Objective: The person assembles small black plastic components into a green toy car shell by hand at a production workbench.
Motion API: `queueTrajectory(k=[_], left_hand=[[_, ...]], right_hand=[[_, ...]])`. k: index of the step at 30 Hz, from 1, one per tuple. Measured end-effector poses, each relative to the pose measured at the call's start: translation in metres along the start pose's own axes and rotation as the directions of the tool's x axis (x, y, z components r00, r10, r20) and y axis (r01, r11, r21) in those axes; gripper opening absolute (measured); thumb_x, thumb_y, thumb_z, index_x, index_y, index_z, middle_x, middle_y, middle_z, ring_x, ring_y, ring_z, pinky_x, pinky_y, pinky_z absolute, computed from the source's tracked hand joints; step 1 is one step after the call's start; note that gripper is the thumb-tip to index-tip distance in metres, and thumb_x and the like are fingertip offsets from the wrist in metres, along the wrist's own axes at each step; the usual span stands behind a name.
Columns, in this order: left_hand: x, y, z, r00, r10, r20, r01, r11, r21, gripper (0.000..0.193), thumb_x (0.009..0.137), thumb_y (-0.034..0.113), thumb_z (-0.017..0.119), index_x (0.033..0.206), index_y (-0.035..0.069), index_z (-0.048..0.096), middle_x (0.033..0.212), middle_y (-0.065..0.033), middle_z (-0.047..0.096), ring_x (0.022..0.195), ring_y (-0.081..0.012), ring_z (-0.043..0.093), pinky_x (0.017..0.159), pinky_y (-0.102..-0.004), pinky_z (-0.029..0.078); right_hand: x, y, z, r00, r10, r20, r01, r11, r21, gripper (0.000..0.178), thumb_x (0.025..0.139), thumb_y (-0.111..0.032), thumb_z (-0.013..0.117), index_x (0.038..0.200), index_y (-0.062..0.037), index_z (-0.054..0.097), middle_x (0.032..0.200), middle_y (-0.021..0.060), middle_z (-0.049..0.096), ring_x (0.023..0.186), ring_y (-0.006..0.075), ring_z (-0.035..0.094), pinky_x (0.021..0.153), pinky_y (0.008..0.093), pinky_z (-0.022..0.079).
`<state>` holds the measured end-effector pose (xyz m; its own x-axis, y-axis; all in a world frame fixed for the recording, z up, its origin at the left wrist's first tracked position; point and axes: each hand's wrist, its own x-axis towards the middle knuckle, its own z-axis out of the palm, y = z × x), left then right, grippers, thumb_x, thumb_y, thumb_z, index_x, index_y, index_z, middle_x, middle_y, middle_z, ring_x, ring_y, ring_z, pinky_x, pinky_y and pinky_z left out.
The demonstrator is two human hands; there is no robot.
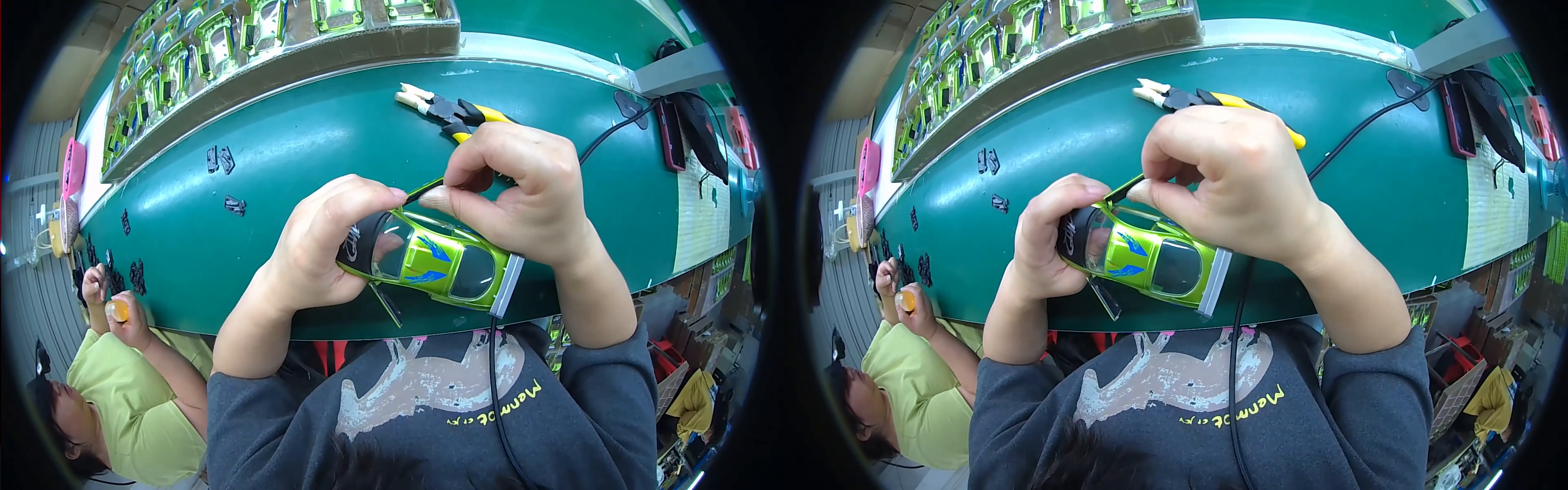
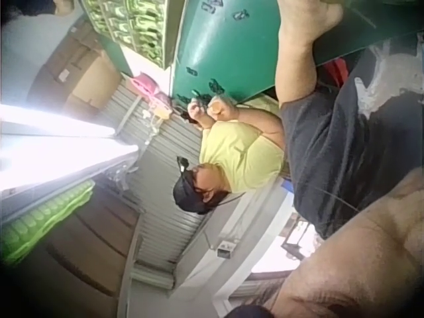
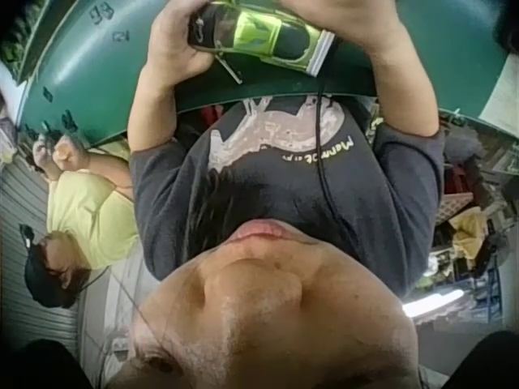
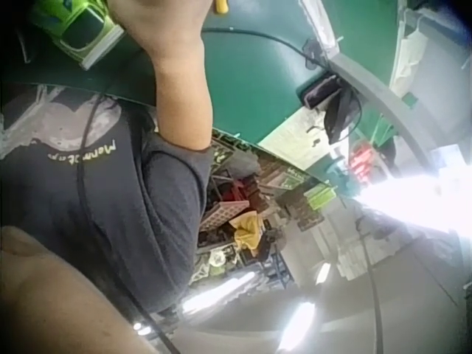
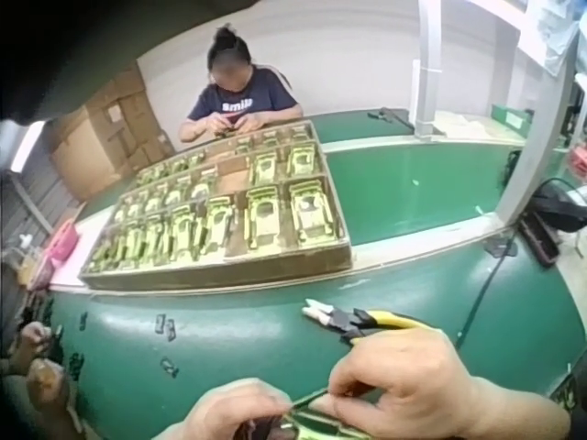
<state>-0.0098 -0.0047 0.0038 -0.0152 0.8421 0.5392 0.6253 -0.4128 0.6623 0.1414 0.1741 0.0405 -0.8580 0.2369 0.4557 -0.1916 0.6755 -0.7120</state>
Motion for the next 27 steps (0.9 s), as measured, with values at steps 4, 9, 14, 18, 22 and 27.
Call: queueTrajectory(k=[4, 9, 14, 18, 22, 27], left_hand=[[-0.007, 0.004, 0.009, 0.987, -0.136, -0.083, 0.12, 0.976, -0.182, 0.046, 0.078, 0.001, 0.076, 0.117, 0.002, 0.05, 0.098, -0.0166, 0.063, 0.08, -0.0317, 0.065, 0.069, -0.0395, 0.053], [0.001, 0.007, 0.004, 0.993, -0.114, -0.013, 0.109, 0.972, -0.208, 0.042, 0.077, 0.001, 0.075, 0.113, 0.002, 0.053, 0.097, -0.0159, 0.063, 0.08, -0.0321, 0.065, 0.07, -0.0398, 0.053], [0.007, 0.011, -0.002, 0.988, -0.051, 0.148, 0.049, 0.999, 0.017, 0.043, 0.07, 0.005, 0.073, 0.111, 0.002, 0.06, 0.098, -0.0146, 0.064, 0.078, -0.0313, 0.065, 0.068, -0.038, 0.053], [0.004, 0.013, -0.004, 0.997, -0.014, 0.071, 0.014, 1.0, 0.0, 0.041, 0.07, 0.007, 0.072, 0.109, 0.002, 0.062, 0.097, -0.0147, 0.065, 0.072, -0.0297, 0.064, 0.063, -0.0373, 0.052], [0.003, 0.01, -0.004, 0.999, 0.015, 0.034, -0.016, 0.999, 0.03, 0.039, 0.069, 0.009, 0.071, 0.107, 0.002, 0.062, 0.095, -0.0144, 0.066, 0.066, -0.0284, 0.063, 0.058, -0.036, 0.051], [0.004, 0.013, -0.006, 0.998, 0.038, 0.045, -0.04, 0.998, 0.041, 0.04, 0.068, 0.009, 0.071, 0.107, 0.002, 0.062, 0.095, -0.014, 0.065, 0.065, -0.0276, 0.062, 0.057, -0.0355, 0.05]], right_hand=[[0.002, 0.003, 0.004, 1.0, -0.008, -0.007, 0.009, 1.0, 0.011, 0.02, 0.067, -0.003, 0.083, 0.081, -0.0027, 0.068, 0.069, 0.005, 0.065, 0.062, 0.0166, 0.063, 0.058, 0.0267, 0.051], [-0.003, 0.011, 0.001, 0.979, -0.062, 0.194, 0.05, 0.996, 0.068, 0.015, 0.072, -0.007, 0.079, 0.082, -0.0034, 0.07, 0.073, 0.0087, 0.067, 0.067, 0.0231, 0.066, 0.059, 0.0312, 0.05], [-0.004, 0.008, 0.003, 0.978, -0.015, 0.209, -0.011, 0.993, 0.121, 0.012, 0.073, -0.005, 0.076, 0.083, -0.0022, 0.07, 0.074, 0.0098, 0.068, 0.068, 0.0234, 0.067, 0.062, 0.0311, 0.052], [-0.002, 0.003, 0.001, 0.97, 0.101, 0.222, -0.16, 0.95, 0.267, 0.012, 0.076, -0.004, 0.073, 0.087, 0.0001, 0.07, 0.078, 0.0113, 0.07, 0.073, 0.0221, 0.07, 0.066, 0.0284, 0.055], [-0.004, 0.007, 0.002, 0.958, 0.173, 0.227, -0.245, 0.906, 0.344, 0.013, 0.077, -0.003, 0.073, 0.089, 0.0002, 0.071, 0.08, 0.0108, 0.071, 0.074, 0.0201, 0.071, 0.067, 0.0271, 0.055], [-0.004, 0.006, 0.002, 0.982, 0.032, 0.185, -0.079, 0.963, 0.256, 0.014, 0.075, -0.001, 0.073, 0.089, 0.0004, 0.072, 0.077, 0.0117, 0.071, 0.07, 0.0192, 0.071, 0.065, 0.0265, 0.056]])
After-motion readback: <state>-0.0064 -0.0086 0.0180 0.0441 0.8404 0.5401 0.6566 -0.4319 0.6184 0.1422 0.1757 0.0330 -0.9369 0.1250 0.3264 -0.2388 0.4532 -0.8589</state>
